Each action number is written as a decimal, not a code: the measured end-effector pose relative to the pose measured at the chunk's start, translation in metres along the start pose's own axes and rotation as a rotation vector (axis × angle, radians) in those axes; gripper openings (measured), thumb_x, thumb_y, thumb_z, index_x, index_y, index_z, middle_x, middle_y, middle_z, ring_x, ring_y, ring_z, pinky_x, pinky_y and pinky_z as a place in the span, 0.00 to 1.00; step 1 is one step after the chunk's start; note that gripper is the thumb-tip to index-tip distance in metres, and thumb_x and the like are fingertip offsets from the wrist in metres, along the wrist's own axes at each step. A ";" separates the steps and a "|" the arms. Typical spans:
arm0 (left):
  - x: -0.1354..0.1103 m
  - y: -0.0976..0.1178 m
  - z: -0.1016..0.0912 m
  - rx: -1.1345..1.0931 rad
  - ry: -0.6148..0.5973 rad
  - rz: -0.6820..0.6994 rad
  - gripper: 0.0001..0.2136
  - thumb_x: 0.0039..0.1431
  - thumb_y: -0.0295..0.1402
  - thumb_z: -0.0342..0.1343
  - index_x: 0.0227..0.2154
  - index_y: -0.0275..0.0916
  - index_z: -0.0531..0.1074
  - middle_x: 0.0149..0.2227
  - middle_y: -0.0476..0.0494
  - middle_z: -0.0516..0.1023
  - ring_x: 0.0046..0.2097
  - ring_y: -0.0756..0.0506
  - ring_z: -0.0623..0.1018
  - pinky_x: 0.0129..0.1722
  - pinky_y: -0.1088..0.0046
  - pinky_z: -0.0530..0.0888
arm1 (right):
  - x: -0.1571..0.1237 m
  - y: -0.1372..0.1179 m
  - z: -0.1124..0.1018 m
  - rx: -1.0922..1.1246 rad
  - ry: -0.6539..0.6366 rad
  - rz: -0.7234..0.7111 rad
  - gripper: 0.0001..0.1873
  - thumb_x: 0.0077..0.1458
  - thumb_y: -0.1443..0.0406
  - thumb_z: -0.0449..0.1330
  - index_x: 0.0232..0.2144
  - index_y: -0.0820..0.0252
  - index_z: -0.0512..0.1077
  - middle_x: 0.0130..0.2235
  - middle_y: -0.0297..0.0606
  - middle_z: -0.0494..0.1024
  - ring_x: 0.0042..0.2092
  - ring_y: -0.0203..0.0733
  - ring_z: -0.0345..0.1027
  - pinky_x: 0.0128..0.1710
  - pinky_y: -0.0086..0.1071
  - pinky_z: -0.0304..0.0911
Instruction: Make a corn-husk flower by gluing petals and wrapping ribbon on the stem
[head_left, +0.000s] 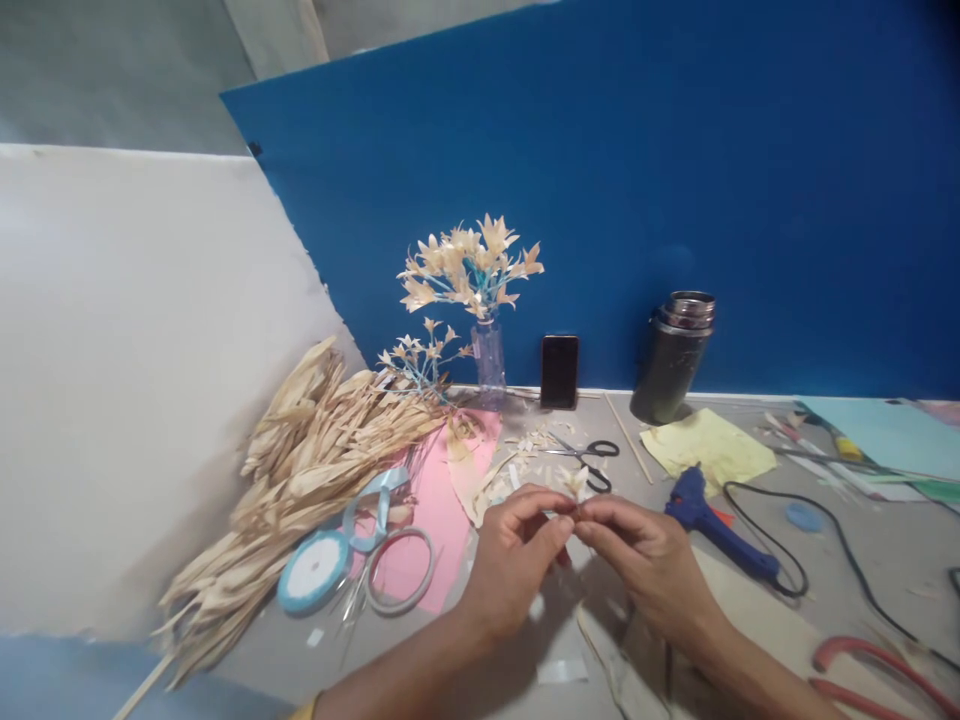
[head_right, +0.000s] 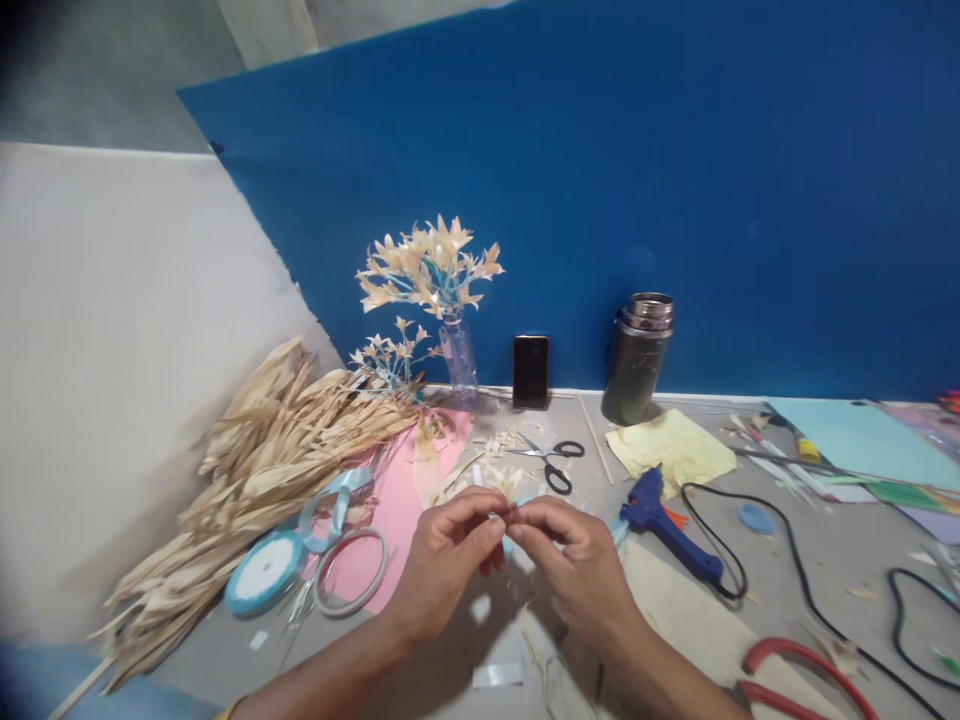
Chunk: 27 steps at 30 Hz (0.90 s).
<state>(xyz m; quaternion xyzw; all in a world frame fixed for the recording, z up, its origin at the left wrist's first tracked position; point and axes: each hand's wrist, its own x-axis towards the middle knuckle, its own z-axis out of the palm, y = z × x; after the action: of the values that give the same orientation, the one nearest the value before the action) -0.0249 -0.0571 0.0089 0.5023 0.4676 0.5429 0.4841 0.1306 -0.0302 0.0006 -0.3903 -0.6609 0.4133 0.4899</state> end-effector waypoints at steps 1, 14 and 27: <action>0.001 0.000 0.000 0.023 -0.004 0.033 0.08 0.55 0.35 0.63 0.33 0.36 0.81 0.38 0.42 0.77 0.30 0.50 0.74 0.27 0.75 0.70 | 0.000 0.000 0.001 -0.013 -0.015 -0.007 0.13 0.56 0.59 0.63 0.24 0.58 0.79 0.28 0.36 0.81 0.31 0.41 0.74 0.33 0.29 0.68; 0.014 -0.004 -0.007 -0.010 0.191 0.085 0.08 0.43 0.35 0.71 0.21 0.38 0.79 0.25 0.47 0.77 0.30 0.47 0.76 0.31 0.74 0.75 | 0.005 0.023 0.003 -0.167 -0.070 -0.168 0.08 0.57 0.67 0.62 0.29 0.55 0.81 0.30 0.36 0.82 0.34 0.40 0.75 0.37 0.32 0.67; 0.003 -0.001 -0.006 0.103 0.349 0.193 0.09 0.49 0.39 0.69 0.22 0.40 0.78 0.25 0.49 0.76 0.29 0.47 0.74 0.32 0.74 0.73 | -0.002 0.024 0.009 -0.273 -0.100 -0.330 0.09 0.63 0.66 0.58 0.33 0.56 0.79 0.30 0.36 0.83 0.33 0.40 0.75 0.36 0.30 0.66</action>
<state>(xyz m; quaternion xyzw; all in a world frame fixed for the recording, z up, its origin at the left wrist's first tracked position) -0.0307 -0.0546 0.0078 0.4671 0.5212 0.6410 0.3151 0.1250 -0.0249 -0.0238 -0.3187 -0.7890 0.2531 0.4603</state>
